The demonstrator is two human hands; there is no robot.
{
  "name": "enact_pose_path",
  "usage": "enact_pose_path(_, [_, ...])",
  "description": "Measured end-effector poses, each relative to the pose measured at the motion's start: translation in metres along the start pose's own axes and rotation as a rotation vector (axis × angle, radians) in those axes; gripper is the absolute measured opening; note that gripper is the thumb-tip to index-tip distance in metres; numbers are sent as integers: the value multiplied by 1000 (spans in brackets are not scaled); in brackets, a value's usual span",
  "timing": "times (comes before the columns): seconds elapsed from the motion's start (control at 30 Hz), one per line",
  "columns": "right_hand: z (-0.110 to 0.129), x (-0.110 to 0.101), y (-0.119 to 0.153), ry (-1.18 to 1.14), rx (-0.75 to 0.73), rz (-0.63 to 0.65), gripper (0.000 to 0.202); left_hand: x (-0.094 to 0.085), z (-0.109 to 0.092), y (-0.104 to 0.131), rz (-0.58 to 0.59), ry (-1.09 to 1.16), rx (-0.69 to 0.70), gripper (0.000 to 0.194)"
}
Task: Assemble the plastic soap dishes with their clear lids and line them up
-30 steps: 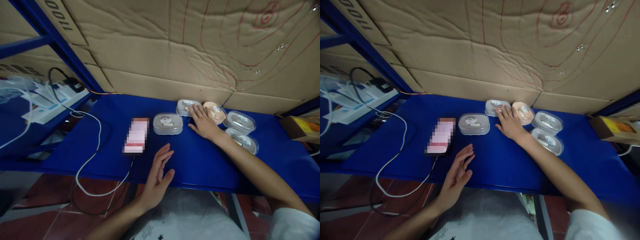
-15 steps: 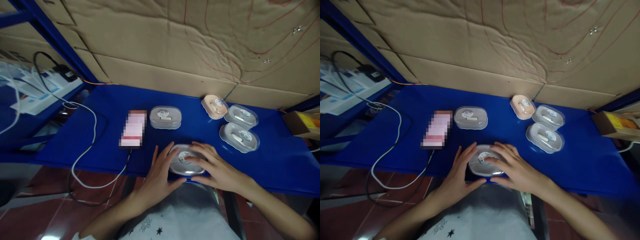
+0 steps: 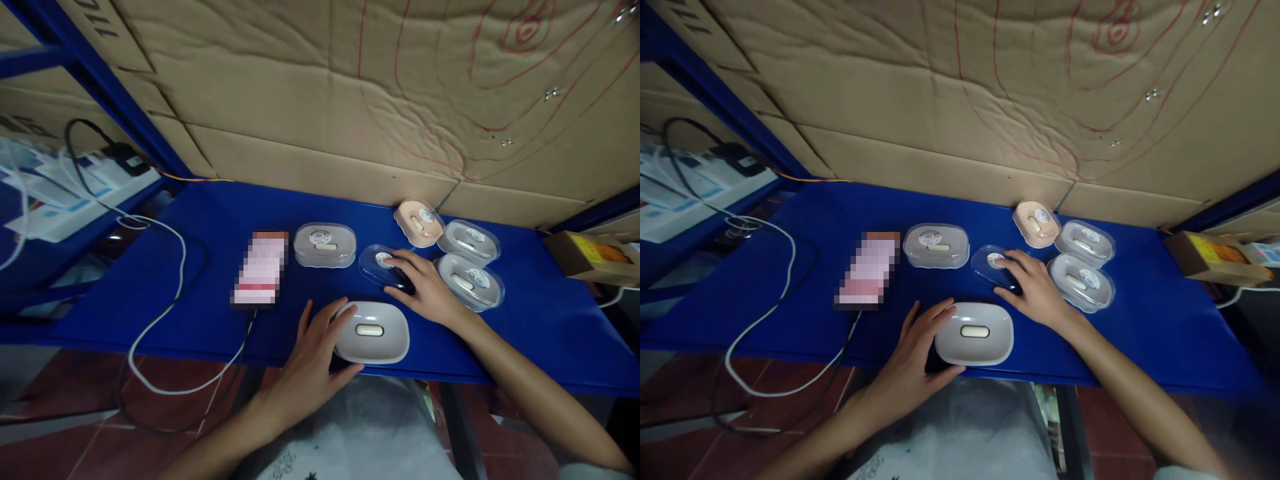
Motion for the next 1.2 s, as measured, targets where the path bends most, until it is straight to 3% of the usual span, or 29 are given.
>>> enact_pose_path(0.1, [1,-2,-17,55,-3,-43,55,0,0,0,18,-17,-5,94])
enact_pose_path(0.2, [18,-13,-18,-68,-79,-53,50,0,0,0,13,-37,-9,95])
enact_pose_path(0.4, [74,-8,2,-347,-371,121,36,7,-3,-2,67,-84,42,92])
enact_pose_path(0.53, [98,13,-23,-448,-440,269,38,13,-6,0,160,-66,83,99])
enact_pose_path(0.6, [105,24,-46,-431,-422,326,41,12,-6,1,165,-74,85,99])
enact_pose_path(0.73, [96,29,-78,-356,-226,290,59,8,-5,1,129,-83,71,91])
enact_pose_path(0.8, [92,20,-73,-377,-197,274,58,7,-4,1,103,-79,55,88])
enact_pose_path(0.9, [92,-2,-45,-416,-271,273,51,3,-2,-2,32,-76,23,85])
enact_pose_path(1.07, [93,-12,5,-333,-376,399,95,0,3,-6,-43,-77,-28,85])
enact_pose_path(1.13, [87,-8,9,-358,-368,414,93,1,4,-6,-40,-79,-30,87])
enact_pose_path(1.2, [73,-3,3,-432,-315,386,73,1,4,-5,-33,-79,-26,86])
Point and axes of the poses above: each hand's wrist, its own y-axis away from the middle knuckle, its own x-axis out of the palm, z = x × y, the point moved 10 cm from there along -y, towards the middle knuckle, and after that the axes turned 7 degrees about y, right-handed, at the moved point
